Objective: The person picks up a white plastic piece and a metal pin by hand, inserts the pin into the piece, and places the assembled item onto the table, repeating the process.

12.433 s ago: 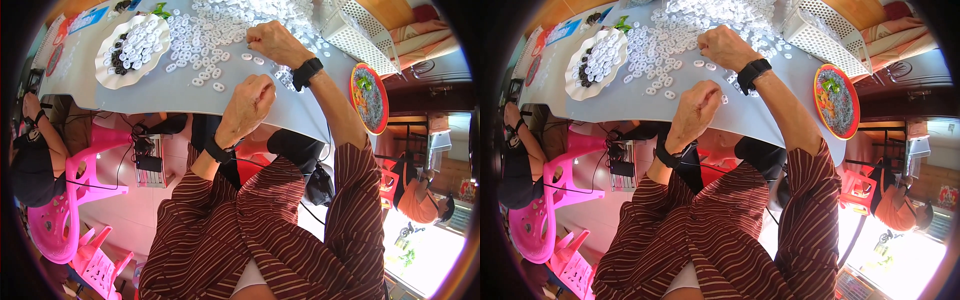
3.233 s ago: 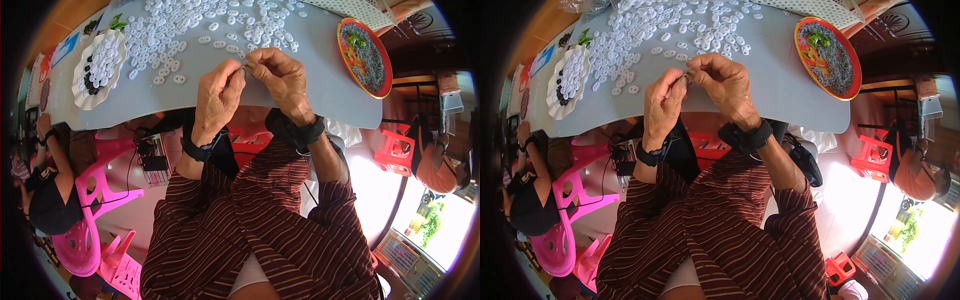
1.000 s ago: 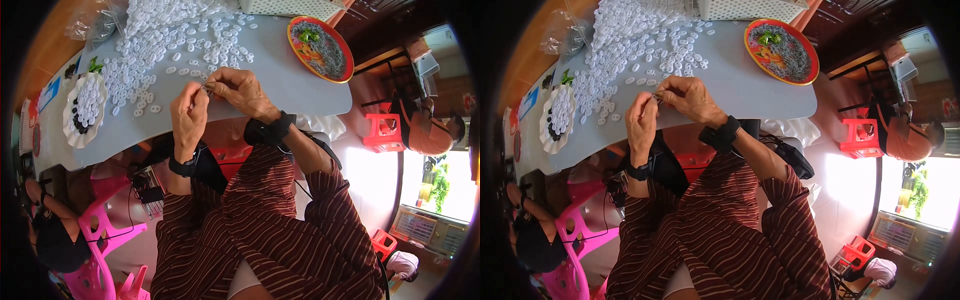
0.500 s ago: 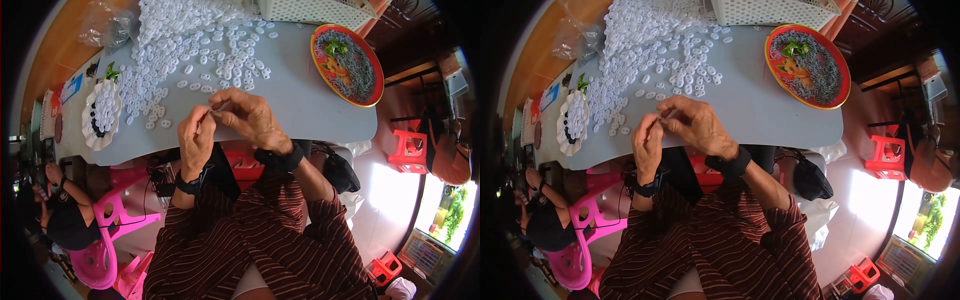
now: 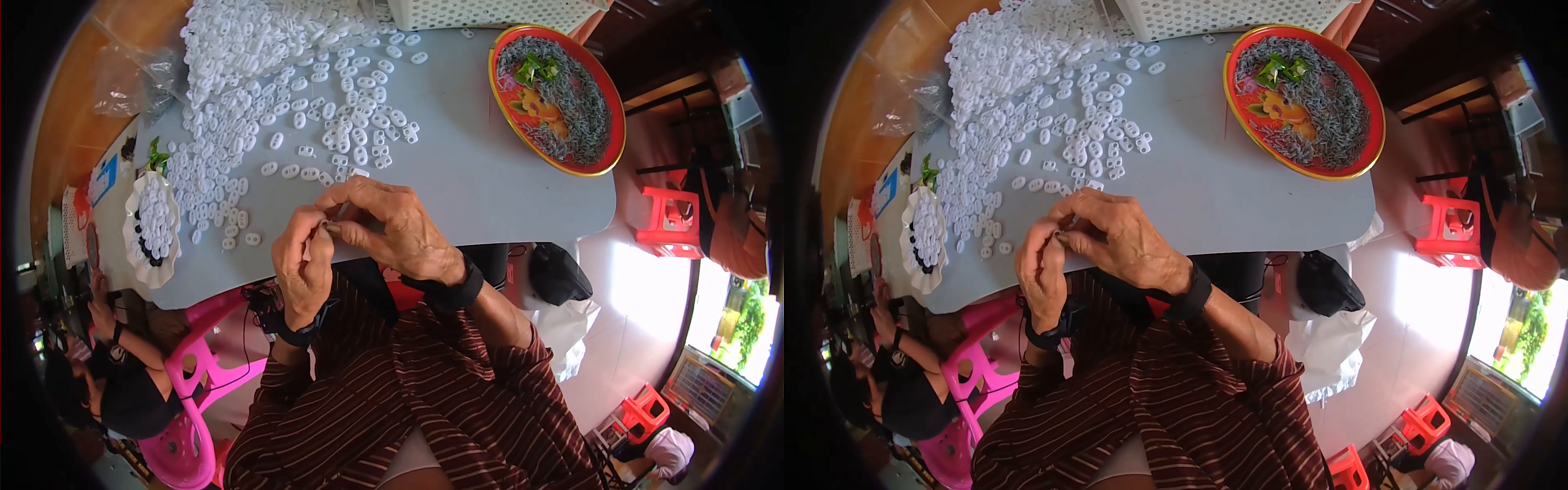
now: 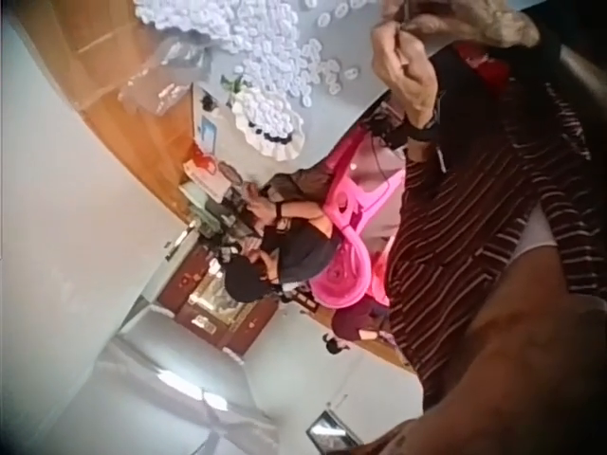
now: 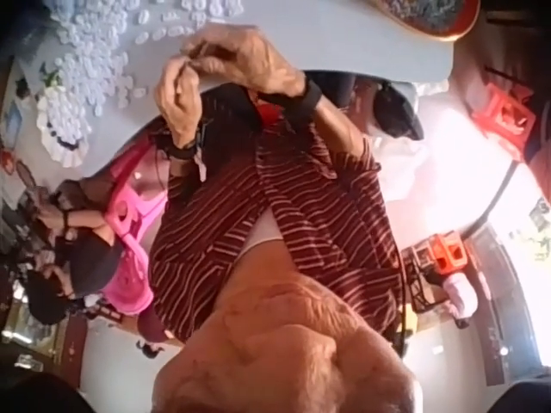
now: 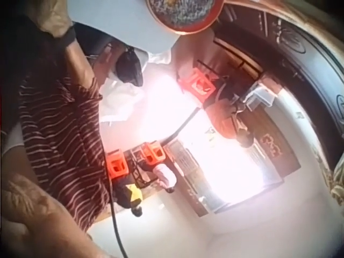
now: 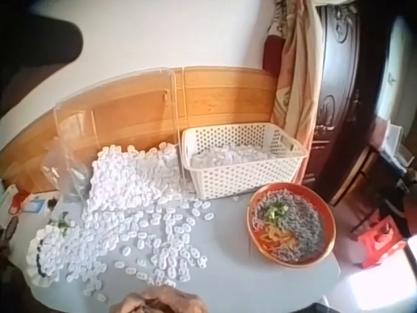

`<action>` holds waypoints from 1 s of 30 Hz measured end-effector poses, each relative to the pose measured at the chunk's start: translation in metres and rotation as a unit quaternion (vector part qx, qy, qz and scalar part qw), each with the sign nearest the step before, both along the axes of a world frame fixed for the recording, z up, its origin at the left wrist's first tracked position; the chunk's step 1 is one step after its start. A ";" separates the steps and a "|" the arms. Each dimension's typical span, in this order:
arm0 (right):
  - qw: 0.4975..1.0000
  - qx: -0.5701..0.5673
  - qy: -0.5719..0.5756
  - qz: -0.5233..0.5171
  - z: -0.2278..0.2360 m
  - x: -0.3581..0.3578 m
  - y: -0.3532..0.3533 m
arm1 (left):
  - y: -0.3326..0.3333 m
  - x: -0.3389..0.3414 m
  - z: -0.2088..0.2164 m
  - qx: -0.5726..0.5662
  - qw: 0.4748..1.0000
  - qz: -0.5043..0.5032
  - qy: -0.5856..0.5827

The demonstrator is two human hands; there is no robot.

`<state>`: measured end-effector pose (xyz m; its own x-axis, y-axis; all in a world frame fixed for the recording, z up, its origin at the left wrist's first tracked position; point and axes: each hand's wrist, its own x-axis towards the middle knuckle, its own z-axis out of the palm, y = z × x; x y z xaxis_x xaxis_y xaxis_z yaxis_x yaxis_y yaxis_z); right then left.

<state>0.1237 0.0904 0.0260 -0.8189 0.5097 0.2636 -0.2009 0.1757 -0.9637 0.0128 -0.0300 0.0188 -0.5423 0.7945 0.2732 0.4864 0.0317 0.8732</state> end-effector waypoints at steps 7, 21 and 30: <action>0.998 -0.034 -0.054 0.020 0.009 0.004 0.006 | -0.001 -0.003 0.010 -0.044 0.997 -0.059 -0.029; 0.996 -0.031 -0.077 0.010 0.003 0.001 0.002 | -0.002 -0.006 0.012 0.028 0.994 -0.008 -0.105; 0.995 -0.089 -0.033 0.032 0.001 0.010 0.002 | 0.015 -0.004 0.004 0.033 0.991 0.075 -0.106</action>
<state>0.1334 0.0925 0.0271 -0.8638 0.4896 0.1193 -0.1419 -0.0091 -0.9898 0.0083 -0.0152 0.0224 -0.7039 0.6847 0.1892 0.2854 0.0287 0.9580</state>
